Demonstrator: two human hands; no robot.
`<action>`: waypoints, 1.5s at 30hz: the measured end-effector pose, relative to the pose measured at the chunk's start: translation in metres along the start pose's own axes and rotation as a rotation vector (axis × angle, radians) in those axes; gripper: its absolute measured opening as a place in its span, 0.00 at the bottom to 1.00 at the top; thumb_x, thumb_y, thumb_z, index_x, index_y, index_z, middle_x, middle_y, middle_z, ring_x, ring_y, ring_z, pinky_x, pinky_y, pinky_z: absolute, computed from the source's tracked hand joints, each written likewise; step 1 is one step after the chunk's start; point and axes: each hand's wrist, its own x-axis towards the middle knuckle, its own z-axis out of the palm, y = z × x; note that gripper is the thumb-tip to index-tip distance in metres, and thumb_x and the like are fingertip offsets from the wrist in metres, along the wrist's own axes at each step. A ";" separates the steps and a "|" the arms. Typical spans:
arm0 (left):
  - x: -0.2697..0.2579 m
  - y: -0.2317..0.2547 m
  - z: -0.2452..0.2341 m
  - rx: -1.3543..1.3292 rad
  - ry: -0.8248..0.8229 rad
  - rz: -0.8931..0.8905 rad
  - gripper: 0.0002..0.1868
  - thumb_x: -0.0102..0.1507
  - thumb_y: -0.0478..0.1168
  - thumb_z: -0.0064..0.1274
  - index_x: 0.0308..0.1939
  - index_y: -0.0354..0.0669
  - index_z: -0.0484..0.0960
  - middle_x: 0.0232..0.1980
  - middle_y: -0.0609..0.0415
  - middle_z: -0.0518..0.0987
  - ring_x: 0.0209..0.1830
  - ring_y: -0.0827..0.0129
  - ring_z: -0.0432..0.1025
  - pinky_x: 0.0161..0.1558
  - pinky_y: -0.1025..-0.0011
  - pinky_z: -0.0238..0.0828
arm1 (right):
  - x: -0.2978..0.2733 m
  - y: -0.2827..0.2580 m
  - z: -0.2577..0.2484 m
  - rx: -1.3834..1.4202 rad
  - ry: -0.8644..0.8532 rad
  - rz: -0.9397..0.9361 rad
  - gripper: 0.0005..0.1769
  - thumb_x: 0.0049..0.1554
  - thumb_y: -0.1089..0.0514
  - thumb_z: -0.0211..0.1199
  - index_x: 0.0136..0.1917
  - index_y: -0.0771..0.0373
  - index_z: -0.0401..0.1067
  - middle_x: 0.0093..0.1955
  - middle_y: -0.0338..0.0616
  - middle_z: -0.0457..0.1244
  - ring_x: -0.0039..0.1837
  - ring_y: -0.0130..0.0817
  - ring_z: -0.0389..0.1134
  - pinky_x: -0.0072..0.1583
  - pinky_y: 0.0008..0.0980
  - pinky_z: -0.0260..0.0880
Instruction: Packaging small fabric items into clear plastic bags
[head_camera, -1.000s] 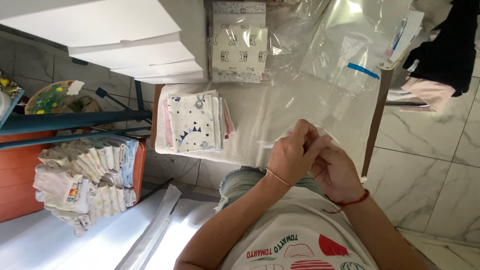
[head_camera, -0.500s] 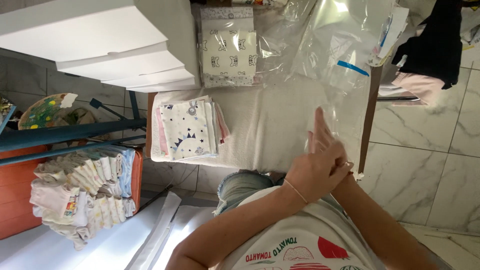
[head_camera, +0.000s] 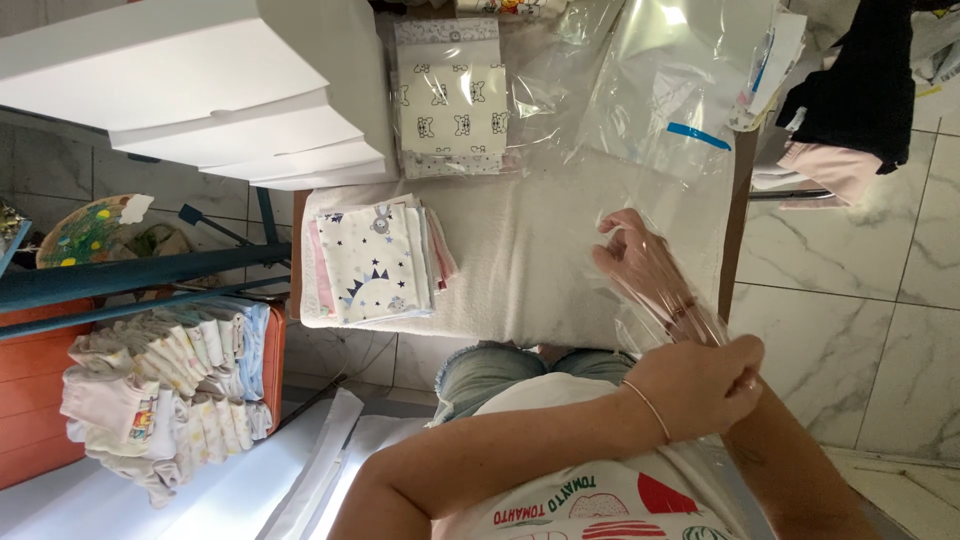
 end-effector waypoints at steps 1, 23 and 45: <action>-0.001 0.003 -0.001 0.000 0.000 -0.001 0.09 0.55 0.44 0.33 0.34 0.44 0.61 0.25 0.43 0.72 0.25 0.45 0.68 0.22 0.56 0.59 | 0.000 -0.008 0.001 0.001 0.000 0.000 0.15 0.45 0.59 0.54 0.46 0.58 0.56 0.28 0.36 0.55 0.28 0.29 0.56 0.40 0.32 0.59; -0.012 -0.187 -0.069 -0.739 0.708 -0.403 0.11 0.55 0.41 0.52 0.40 0.44 0.74 0.32 0.51 0.76 0.27 0.73 0.71 0.29 0.83 0.70 | -0.014 -0.012 0.006 0.151 0.087 -0.267 0.44 0.38 0.41 0.65 0.64 0.55 0.54 0.69 0.58 0.33 0.61 0.56 0.53 0.49 0.41 0.66; -0.037 -0.309 -0.033 -0.342 1.025 -0.565 0.05 0.55 0.39 0.49 0.33 0.46 0.75 0.25 0.54 0.75 0.19 0.71 0.70 0.26 0.76 0.67 | -0.049 0.043 0.000 0.315 -0.144 0.107 0.22 0.44 0.68 0.58 0.53 0.56 0.69 0.58 0.41 0.59 0.58 0.37 0.60 0.55 0.31 0.65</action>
